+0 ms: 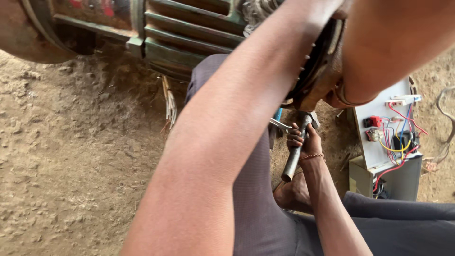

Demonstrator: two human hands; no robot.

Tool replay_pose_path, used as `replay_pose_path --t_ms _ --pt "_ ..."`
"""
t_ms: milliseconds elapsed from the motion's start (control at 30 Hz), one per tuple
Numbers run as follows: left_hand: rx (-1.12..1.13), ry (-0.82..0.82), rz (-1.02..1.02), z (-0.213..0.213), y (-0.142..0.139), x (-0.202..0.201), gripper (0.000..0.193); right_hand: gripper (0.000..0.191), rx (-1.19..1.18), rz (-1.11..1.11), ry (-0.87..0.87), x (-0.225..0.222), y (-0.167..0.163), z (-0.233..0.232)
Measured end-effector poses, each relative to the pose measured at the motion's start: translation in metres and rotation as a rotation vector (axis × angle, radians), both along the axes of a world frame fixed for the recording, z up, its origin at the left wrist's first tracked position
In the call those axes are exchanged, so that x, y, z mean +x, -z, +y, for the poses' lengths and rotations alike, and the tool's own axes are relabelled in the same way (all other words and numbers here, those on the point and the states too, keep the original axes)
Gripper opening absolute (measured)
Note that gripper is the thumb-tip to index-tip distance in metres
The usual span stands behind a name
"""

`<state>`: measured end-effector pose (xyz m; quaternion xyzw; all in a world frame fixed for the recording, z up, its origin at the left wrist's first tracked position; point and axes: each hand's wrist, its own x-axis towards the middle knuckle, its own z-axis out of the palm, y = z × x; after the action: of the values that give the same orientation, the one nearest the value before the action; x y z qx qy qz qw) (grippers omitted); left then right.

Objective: The person sits on the ground working on an electric motor, holding the motor's end cover and shaft while using a hammer to tap and loosen the cover, then using a wrench on the motor parts. A second person assists by holding the motor and passing tools.

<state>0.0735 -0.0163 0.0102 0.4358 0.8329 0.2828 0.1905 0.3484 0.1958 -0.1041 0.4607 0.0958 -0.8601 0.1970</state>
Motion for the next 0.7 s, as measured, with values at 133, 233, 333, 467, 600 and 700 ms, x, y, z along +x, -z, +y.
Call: replay_pose_path --t_ms 133,233,333,467,600,700 --pt "-0.036 0.020 0.004 0.006 0.004 -0.006 0.027 0.052 0.012 -0.006 0.013 -0.005 -0.012 -0.008" --pt "-0.066 0.054 0.013 0.015 0.000 -0.015 0.027 0.052 0.026 -0.004 0.047 -0.007 -0.022 -0.015" --pt "-0.124 0.095 0.051 0.024 0.000 -0.009 0.027 0.053 0.047 -0.008 0.070 -0.007 -0.030 -0.021" --pt "-0.378 0.276 0.191 0.038 0.012 0.014 0.027 0.049 0.073 -0.005 0.096 -0.009 -0.033 -0.017" --pt "-0.576 0.379 0.259 0.040 0.019 0.019 0.026 0.045 0.011 -0.079 0.152 -0.013 -0.030 -0.003" --pt "-0.675 0.459 0.278 0.048 0.011 0.015 0.026 0.040 0.095 -0.151 0.168 -0.010 -0.029 0.004"
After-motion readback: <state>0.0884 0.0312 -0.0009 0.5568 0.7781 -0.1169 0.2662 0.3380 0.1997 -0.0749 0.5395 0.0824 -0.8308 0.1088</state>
